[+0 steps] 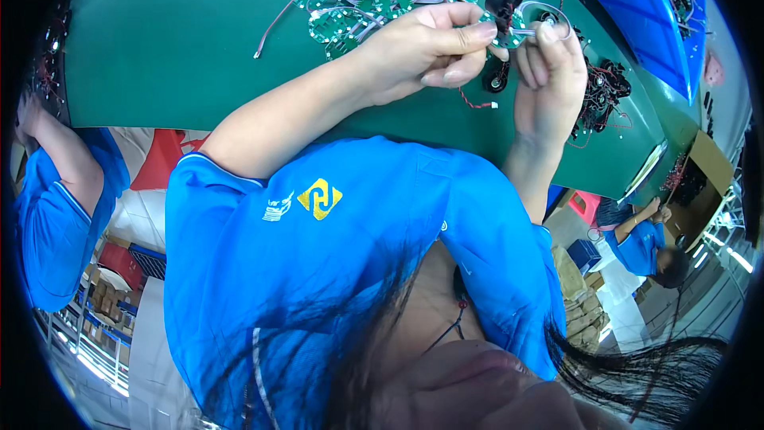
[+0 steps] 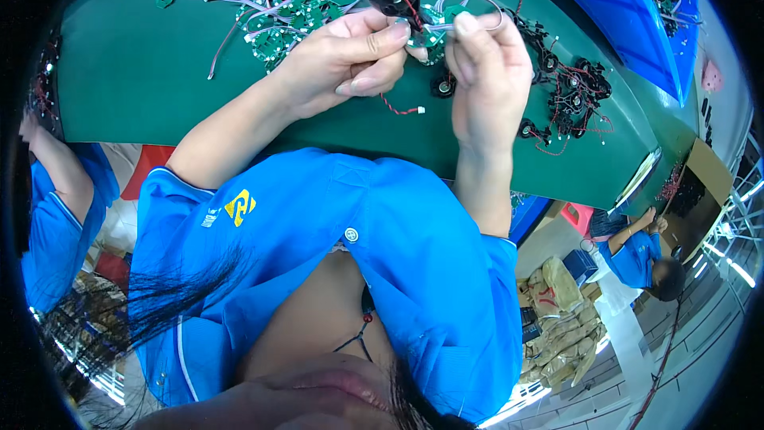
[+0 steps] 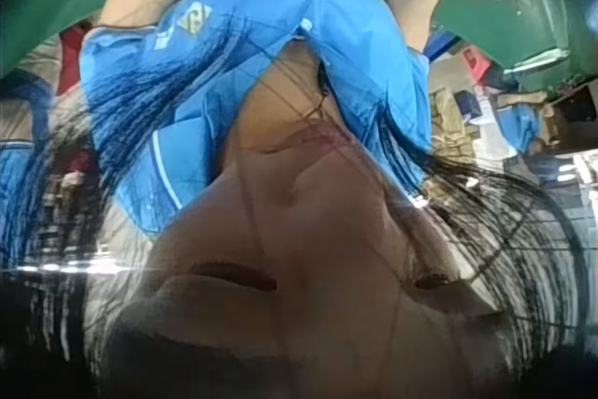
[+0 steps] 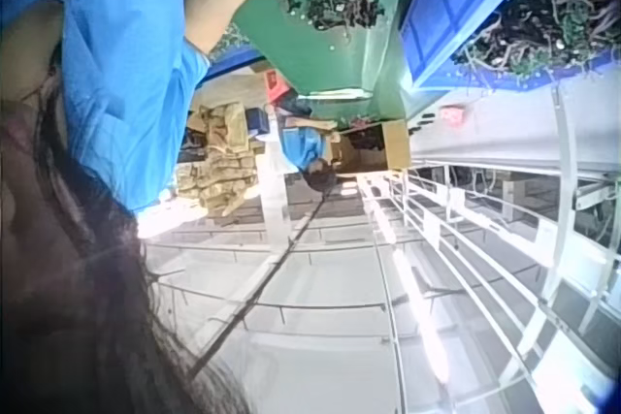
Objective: Assembling plastic components onto small green circular circuit boards.
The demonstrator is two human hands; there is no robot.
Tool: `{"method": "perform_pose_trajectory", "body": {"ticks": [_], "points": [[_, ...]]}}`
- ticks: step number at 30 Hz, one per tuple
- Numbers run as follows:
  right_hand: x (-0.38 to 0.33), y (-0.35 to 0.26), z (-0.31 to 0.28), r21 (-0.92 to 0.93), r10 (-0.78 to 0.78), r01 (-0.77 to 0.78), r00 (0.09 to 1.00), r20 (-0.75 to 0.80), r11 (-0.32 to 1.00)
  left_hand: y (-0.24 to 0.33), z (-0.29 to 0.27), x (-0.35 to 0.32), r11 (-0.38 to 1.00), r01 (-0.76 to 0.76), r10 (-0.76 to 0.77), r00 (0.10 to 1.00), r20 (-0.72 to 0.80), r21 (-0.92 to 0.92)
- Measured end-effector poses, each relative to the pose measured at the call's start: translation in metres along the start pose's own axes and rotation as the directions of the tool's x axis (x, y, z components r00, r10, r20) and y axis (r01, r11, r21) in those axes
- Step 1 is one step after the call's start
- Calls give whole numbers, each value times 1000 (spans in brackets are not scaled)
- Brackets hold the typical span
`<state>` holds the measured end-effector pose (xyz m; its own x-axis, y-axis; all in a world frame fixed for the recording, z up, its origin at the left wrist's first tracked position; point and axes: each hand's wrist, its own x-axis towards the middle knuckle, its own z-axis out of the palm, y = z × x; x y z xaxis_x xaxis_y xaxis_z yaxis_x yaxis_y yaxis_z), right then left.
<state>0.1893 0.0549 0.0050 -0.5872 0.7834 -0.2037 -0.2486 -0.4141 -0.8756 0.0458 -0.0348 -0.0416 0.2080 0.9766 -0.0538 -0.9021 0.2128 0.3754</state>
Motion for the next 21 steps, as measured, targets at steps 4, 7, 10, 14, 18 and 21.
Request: {"method": "perform_pose_trajectory", "body": {"ticks": [4, 7, 10, 14, 18, 21], "points": [[1, 4, 6, -101, -12, 4, 997, -73, 995, 1, 6, 3, 941, -80, 140, 977, -162, 329], [-3, 6, 5, -317, -92, 73, 995, -46, 946, 0, 10, 4, 868, -88, 228, 945, -236, 489], [-10, 8, 1, -751, -248, 282, 955, 162, 597, -4, 13, 5, 771, -54, 321, 893, -315, 634], [-4, -4, 8, -244, -44, 34, 998, -33, 969, -15, 8, 4, 369, -198, 577, 815, -57, 908], [-9, 0, 3, -403, -195, 167, 980, -29, 900, -8, 10, 5, 565, -170, 456, 880, -134, 807], [-12, 6, 2, -705, -394, 331, 916, 78, 628, -4, 14, 4, 831, -35, 209, 945, -253, 556]]}}
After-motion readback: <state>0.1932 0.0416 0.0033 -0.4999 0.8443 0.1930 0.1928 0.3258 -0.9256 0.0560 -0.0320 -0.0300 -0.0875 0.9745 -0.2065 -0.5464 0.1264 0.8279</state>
